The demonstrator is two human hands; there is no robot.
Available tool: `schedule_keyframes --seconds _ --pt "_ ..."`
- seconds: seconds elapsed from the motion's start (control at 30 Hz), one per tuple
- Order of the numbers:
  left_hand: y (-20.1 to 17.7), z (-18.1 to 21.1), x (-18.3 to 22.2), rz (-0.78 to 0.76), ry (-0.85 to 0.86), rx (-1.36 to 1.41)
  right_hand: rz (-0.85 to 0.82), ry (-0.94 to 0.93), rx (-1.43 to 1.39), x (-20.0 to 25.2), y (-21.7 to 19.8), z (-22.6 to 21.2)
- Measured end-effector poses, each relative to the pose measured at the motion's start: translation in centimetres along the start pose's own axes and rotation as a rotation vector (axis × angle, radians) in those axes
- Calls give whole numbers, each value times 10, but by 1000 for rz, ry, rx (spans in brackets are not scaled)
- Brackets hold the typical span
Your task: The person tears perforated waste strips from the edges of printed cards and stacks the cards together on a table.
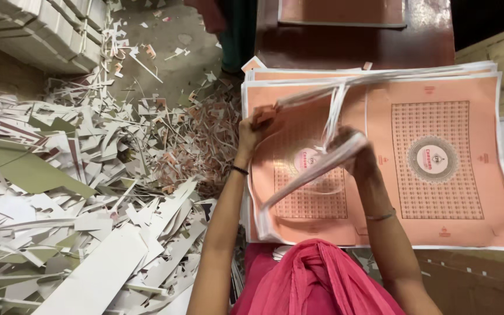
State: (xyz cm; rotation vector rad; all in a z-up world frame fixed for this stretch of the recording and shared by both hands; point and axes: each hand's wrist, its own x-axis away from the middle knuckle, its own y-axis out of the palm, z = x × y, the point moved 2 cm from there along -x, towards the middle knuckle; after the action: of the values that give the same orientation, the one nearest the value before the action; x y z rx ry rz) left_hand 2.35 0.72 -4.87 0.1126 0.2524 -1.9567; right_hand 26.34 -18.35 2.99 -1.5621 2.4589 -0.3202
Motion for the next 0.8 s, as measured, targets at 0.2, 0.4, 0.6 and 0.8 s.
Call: schedule_keyframes --seconds 0.2,0.4,0.6,0.8 --pt "2 -33 -24 -119 -358 292 -659 -354 744 24 -9 -69" --pt "4 -16 -16 -90 -248 276 -525 -337 392 -26 7 -124" --pt "7 -7 -7 32 -36 -184 -240 -806 615 -100 107 -140" --pt "20 -46 -1 128 -68 -298 -694 -792 1291 -120 165 -142"
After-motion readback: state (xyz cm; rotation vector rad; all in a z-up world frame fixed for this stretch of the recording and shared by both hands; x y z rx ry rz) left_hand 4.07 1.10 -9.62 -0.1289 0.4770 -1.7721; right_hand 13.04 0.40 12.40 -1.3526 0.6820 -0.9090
